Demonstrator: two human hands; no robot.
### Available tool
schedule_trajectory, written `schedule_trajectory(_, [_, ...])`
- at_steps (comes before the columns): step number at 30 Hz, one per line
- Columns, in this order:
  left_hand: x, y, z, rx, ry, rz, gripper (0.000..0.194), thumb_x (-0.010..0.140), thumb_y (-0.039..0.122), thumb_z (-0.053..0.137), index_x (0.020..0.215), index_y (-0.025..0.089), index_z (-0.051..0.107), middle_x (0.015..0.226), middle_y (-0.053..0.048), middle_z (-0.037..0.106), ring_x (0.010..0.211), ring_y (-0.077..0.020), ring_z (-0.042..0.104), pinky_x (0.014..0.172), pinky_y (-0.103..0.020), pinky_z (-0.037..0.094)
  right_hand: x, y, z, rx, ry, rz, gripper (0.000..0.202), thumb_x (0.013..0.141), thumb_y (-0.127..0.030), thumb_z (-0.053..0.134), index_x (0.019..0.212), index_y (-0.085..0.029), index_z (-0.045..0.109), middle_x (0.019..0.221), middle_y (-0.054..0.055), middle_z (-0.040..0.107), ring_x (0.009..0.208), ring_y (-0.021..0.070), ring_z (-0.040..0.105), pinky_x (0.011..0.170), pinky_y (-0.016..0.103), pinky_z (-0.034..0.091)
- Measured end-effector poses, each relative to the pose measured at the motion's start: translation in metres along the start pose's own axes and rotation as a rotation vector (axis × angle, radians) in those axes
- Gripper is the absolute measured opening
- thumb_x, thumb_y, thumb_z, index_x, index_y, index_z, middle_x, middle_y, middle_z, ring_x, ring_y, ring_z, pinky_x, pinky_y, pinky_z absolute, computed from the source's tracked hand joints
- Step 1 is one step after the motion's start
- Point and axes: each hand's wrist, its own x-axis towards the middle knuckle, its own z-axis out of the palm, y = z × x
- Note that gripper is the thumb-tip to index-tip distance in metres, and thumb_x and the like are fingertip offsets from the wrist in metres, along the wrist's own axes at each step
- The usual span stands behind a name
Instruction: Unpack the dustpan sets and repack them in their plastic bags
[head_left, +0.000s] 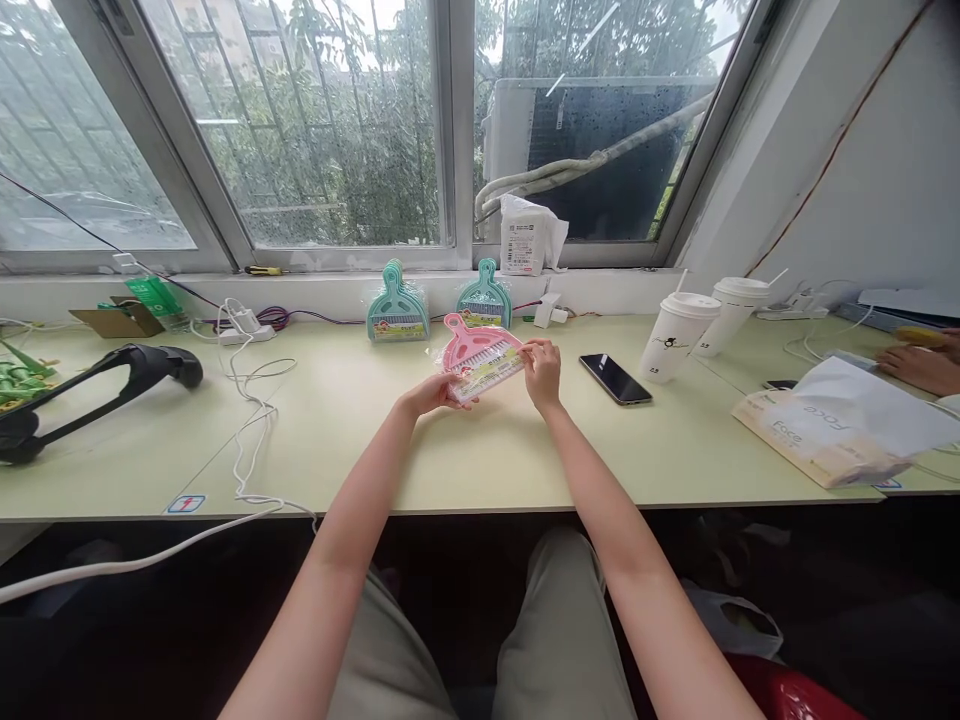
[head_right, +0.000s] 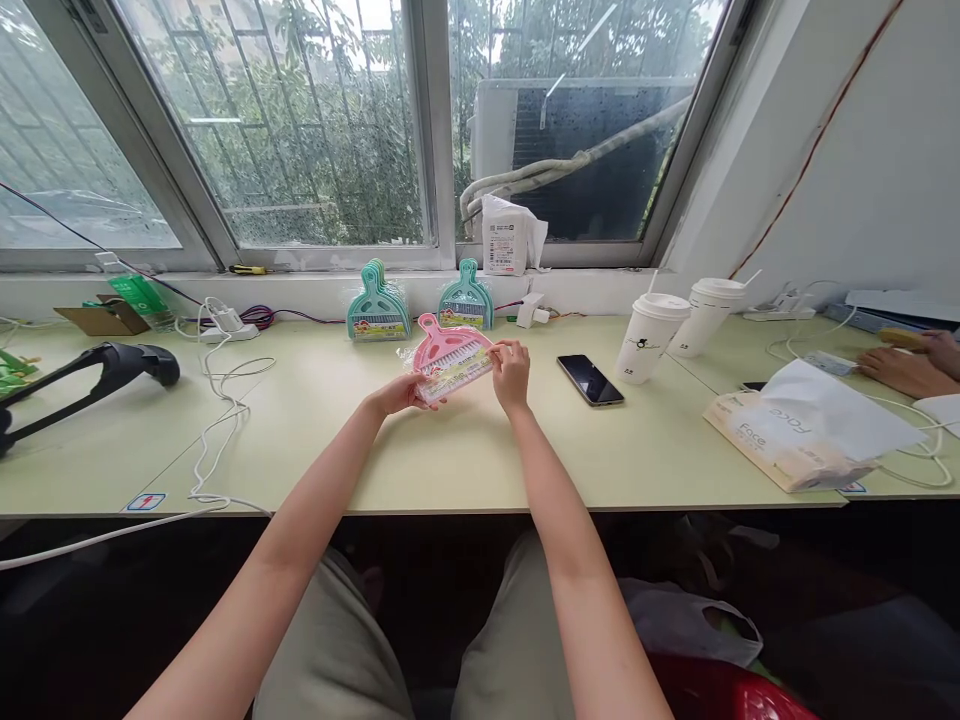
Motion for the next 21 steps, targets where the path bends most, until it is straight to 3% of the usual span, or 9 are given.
schedule_trajectory(5, [0.001,0.0,-0.001,0.069,-0.041,0.019,0.038,0.086,0.033,0.055,0.115,0.009,0.057,0.099,-0.02,0.073,0.071,-0.0199,0.072,0.054,-0.022,0.052,0.001,0.001,-0.004,0.067,0.062,0.035,0.023,0.093,-0.037,0.05,0.088,-0.022,0.067,0.111,0.008,0.062,0.106,0.0245,0.054,0.1,0.042,0.041])
schedule_trajectory(10, [0.0,0.0,-0.002,0.12,-0.07,0.006,0.038,0.087,0.035,0.056,0.115,0.009,0.057,0.104,-0.021,0.072,0.072,-0.0186,0.072,0.05,-0.019,0.049,-0.001,0.001,0.001,0.238,0.024,0.147,0.019,0.09,-0.035,0.054,0.085,-0.02,0.065,0.112,0.01,0.06,0.094,0.0203,0.061,0.083,0.034,0.052])
schedule_trajectory(12, [-0.001,0.001,-0.003,0.139,-0.083,0.008,0.041,0.086,0.036,0.059,0.117,0.01,0.055,0.104,-0.02,0.072,0.072,-0.0191,0.072,0.05,-0.019,0.049,-0.001,0.003,0.004,0.297,0.033,0.195,0.014,0.088,-0.032,0.057,0.092,-0.02,0.063,0.119,0.011,0.058,0.096,0.0188,0.062,0.083,0.032,0.054])
schedule_trajectory(14, [-0.002,0.001,-0.004,0.152,-0.093,0.0,0.044,0.085,0.038,0.061,0.119,0.011,0.054,0.102,-0.02,0.073,0.072,-0.0199,0.072,0.05,-0.02,0.049,-0.001,0.007,0.006,0.365,0.033,0.288,0.029,0.083,-0.029,0.064,0.11,-0.02,0.058,0.126,0.011,0.056,0.097,0.0168,0.063,0.084,0.031,0.055])
schedule_trajectory(17, [-0.004,0.001,-0.003,0.196,-0.074,-0.056,0.049,0.082,0.041,0.064,0.12,0.012,0.053,0.096,-0.018,0.074,0.071,-0.0212,0.072,0.052,-0.022,0.05,0.001,0.017,0.008,0.481,-0.125,0.56,0.06,0.071,-0.023,0.075,0.126,-0.019,0.05,0.118,0.01,0.065,0.089,0.0169,0.067,0.078,0.032,0.058])
schedule_trajectory(19, [-0.005,0.001,0.0,0.222,-0.029,-0.106,0.056,0.08,0.043,0.067,0.124,0.013,0.049,0.089,-0.015,0.074,0.068,-0.0219,0.072,0.055,-0.025,0.053,0.001,0.025,0.01,0.543,-0.298,0.72,0.053,0.066,-0.02,0.078,0.115,-0.015,0.059,0.099,0.007,0.072,0.082,0.0185,0.068,0.072,0.034,0.059])
schedule_trajectory(21, [-0.004,0.0,0.003,0.202,0.057,-0.09,0.064,0.079,0.049,0.067,0.129,0.016,0.045,0.085,-0.012,0.073,0.062,-0.0213,0.07,0.057,-0.029,0.055,0.001,0.031,0.013,0.574,-0.362,0.796,0.034,0.065,-0.017,0.077,0.097,-0.013,0.066,0.083,0.005,0.073,0.074,0.018,0.068,0.069,0.034,0.059])
